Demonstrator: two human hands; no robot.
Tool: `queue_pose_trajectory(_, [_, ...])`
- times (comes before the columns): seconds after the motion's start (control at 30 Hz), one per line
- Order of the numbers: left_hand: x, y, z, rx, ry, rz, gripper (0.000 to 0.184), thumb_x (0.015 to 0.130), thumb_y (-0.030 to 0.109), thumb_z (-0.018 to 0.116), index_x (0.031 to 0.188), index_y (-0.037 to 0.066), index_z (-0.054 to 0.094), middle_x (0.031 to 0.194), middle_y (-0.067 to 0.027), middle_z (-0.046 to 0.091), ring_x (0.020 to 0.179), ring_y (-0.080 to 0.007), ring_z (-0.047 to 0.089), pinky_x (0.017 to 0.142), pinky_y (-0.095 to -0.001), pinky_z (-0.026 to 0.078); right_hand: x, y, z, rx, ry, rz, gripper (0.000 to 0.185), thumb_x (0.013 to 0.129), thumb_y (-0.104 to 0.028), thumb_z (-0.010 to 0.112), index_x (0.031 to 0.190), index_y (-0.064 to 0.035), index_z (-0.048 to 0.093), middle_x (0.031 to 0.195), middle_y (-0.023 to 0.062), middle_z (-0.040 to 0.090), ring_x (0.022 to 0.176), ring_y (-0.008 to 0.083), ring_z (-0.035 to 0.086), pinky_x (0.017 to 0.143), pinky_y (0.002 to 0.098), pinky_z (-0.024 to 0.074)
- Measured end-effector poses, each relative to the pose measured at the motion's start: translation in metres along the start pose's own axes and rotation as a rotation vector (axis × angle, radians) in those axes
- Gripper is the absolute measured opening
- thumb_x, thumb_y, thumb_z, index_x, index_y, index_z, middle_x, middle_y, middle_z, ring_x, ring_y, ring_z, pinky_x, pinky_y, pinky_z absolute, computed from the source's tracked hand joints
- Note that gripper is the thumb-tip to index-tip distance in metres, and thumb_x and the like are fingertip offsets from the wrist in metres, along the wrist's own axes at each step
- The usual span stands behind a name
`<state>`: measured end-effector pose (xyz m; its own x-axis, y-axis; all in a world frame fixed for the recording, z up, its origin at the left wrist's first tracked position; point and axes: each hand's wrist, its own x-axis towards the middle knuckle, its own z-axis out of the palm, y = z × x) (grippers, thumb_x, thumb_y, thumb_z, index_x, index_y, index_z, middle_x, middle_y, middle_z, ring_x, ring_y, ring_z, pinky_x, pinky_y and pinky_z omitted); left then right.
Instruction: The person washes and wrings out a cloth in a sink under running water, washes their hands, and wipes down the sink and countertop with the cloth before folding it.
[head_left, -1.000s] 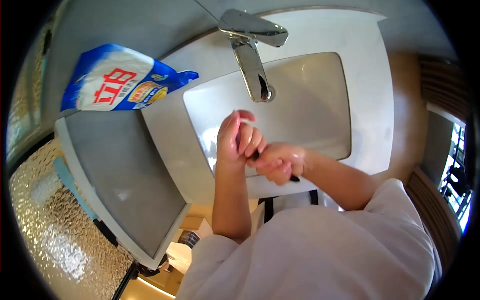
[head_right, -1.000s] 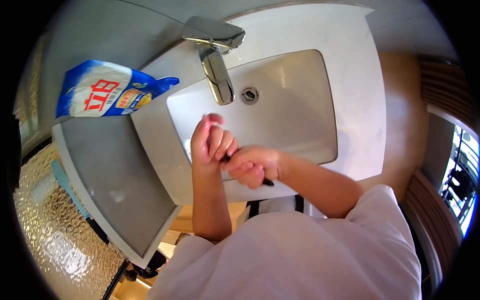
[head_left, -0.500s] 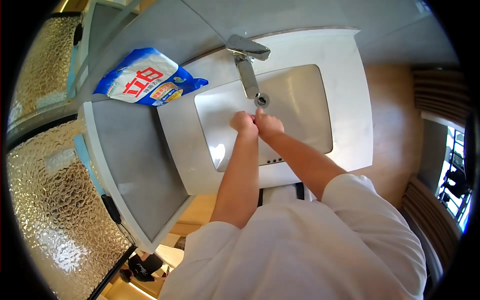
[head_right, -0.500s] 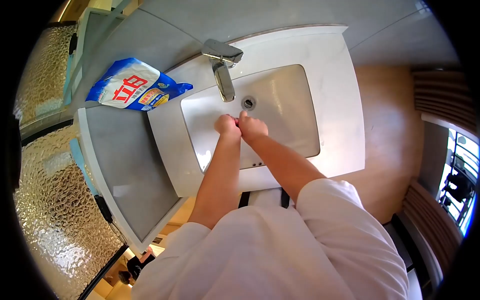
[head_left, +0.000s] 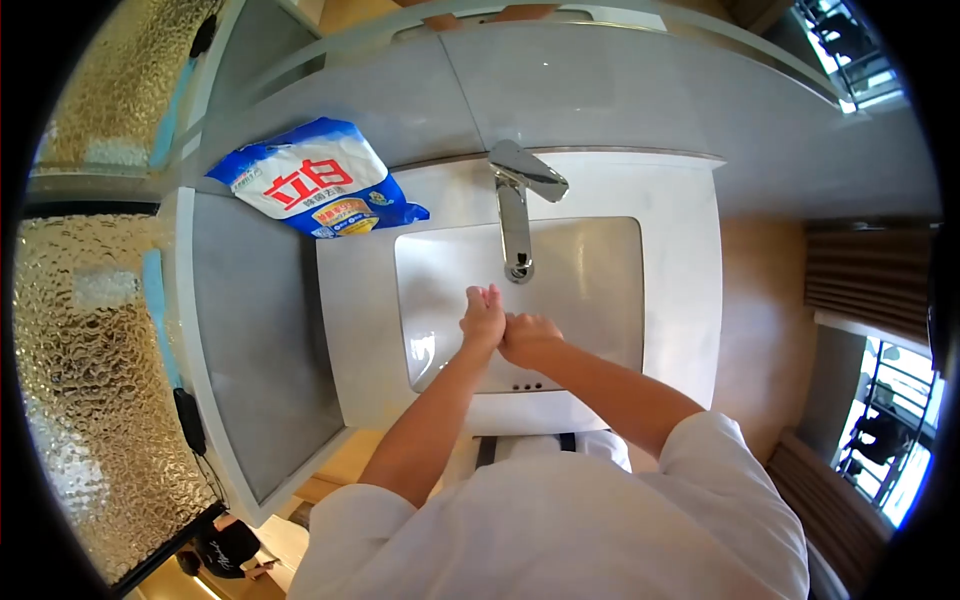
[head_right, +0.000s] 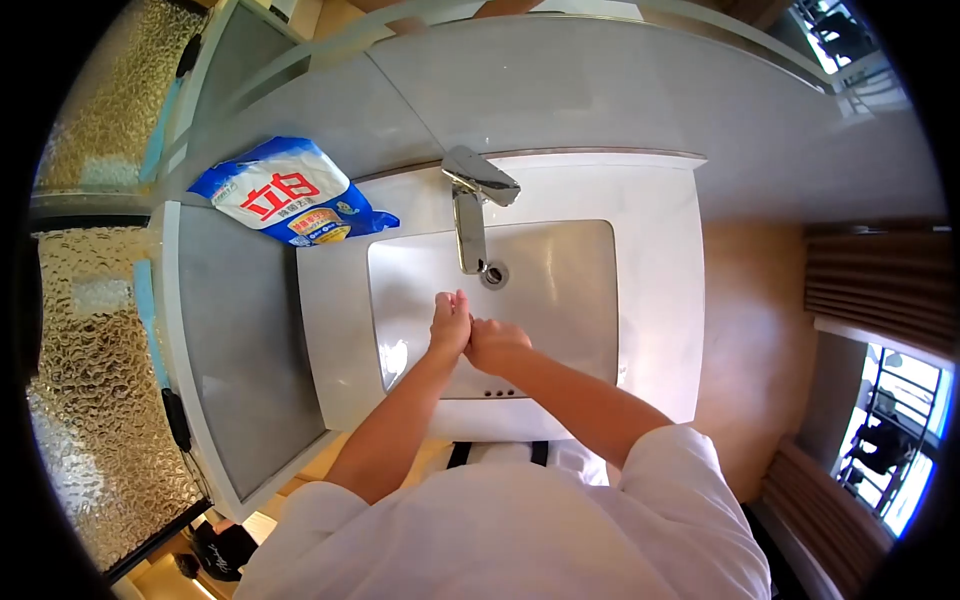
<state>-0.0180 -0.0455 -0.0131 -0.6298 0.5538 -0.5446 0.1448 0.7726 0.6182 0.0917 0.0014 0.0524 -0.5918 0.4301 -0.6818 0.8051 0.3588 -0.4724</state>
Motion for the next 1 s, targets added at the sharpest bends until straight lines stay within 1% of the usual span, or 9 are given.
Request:
queue_pose_trajectory(0.03, [-0.005,0.008,-0.017,-0.003,0.005,-0.005,0.045,0.102,0.053,0.046,0.106,0.010,0.054,0.081,-0.0066,0.061,0.079,-0.0203,0.060,0.080,-0.0380,0.048,-0.001,0.005,0.003,0.137,-0.032,-0.091,0.050,0.098,-0.049,0.050,0.110,-0.0019,0.061,0.099,0.0175,0.071,0.092,0.0307,0.071,0.078,0.0433,0.0566])
queue_pose_trajectory(0.13, [-0.019,0.049,-0.086,-0.899,-0.912,-0.119,0.078,0.093,0.080,0.031,0.116,0.007,0.051,0.095,-0.0118,0.063,0.087,-0.0245,0.060,0.087,-0.0364,0.047,-0.028,0.004,-0.023,1.044,-0.466,-0.120,0.056,0.101,-0.057,0.044,0.089,-0.0042,0.057,0.062,0.0129,0.061,0.044,0.0237,0.057,0.040,0.0331,0.0445])
queue_pose_trajectory(0.3, [-0.043,0.070,-0.069,-1.555,-1.179,-0.264,0.080,0.094,0.076,0.038,0.126,0.004,0.051,0.108,-0.0159,0.059,0.102,-0.0292,0.054,0.093,-0.0458,0.043,-0.051,-0.055,-0.025,2.580,-1.327,-1.002,0.062,0.100,-0.064,0.042,0.094,-0.0039,0.053,0.056,0.0051,0.045,0.034,0.0125,0.038,0.030,0.0263,0.0310])
queue_pose_trajectory(0.4, [-0.050,0.101,-0.019,-2.164,-1.599,0.479,0.089,0.086,0.081,0.049,0.147,0.017,0.041,0.131,-0.0146,0.056,0.119,-0.0406,0.055,0.100,-0.0634,0.040,-0.037,-0.090,0.001,2.715,-1.791,-1.504,0.051,0.100,-0.049,0.051,0.091,0.0013,0.054,0.059,0.0109,0.052,0.040,0.0211,0.050,0.037,0.0300,0.0441])
queue_pose_trajectory(0.47, [-0.039,0.131,-0.019,-2.291,-1.762,0.794,0.046,0.097,0.051,0.060,0.132,0.021,0.060,0.106,-0.0079,0.069,0.111,-0.0337,0.065,0.099,-0.0615,0.041,-0.034,-0.108,-0.002,2.636,-2.020,-1.728,0.040,0.101,-0.038,0.052,0.090,0.0005,0.053,0.061,0.0102,0.053,0.041,0.0205,0.049,0.038,0.0291,0.0428])
queue_pose_trajectory(0.53, [-0.062,0.137,-0.038,-2.515,-1.320,0.779,0.023,0.101,0.024,0.054,0.117,0.016,0.068,0.069,-0.0013,0.070,0.066,-0.0233,0.071,0.083,-0.0561,0.053,-0.036,-0.102,0.007,2.691,-2.154,-1.520,0.038,0.100,-0.037,0.052,0.087,-0.0015,0.051,0.059,0.0082,0.051,0.039,0.0184,0.047,0.036,0.0285,0.0402])
queue_pose_trajectory(0.73, [-0.051,0.120,-0.083,-1.945,-1.476,0.887,0.012,0.101,0.010,0.053,0.107,0.001,0.058,0.052,-0.0052,0.052,0.058,-0.0253,0.069,0.060,-0.0413,0.060,-0.073,-0.088,0.022,2.551,-2.609,-0.964,0.036,0.100,-0.032,0.053,0.075,-0.0073,0.045,0.054,0.0022,0.044,0.035,0.0122,0.039,0.031,0.0267,0.0323])
queue_pose_trajectory(0.87, [-0.089,0.125,-0.117,-1.828,-1.230,0.625,0.044,0.109,0.037,0.041,0.102,-0.004,0.052,0.051,-0.0053,0.054,0.044,-0.0169,0.059,0.051,-0.0365,0.056,-0.098,-0.073,-0.001,2.496,-2.647,-0.735,0.037,0.099,-0.029,0.053,0.070,-0.0102,0.042,0.052,-0.0008,0.040,0.033,0.0091,0.035,0.028,0.0258,0.0283])
queue_pose_trajectory(1.0, [-0.092,0.098,-0.136,-1.629,-1.196,0.253,0.056,0.108,0.051,0.026,0.095,0.002,0.048,0.043,-0.0015,0.045,0.033,-0.0135,0.046,0.042,-0.0311,0.050,-0.094,-0.055,-0.048,1.836,-1.739,-0.262,0.038,0.093,-0.025,0.057,0.063,-0.0158,0.036,0.051,-0.0052,0.028,0.036,0.0052,0.028,0.034,0.0230,0.0212])
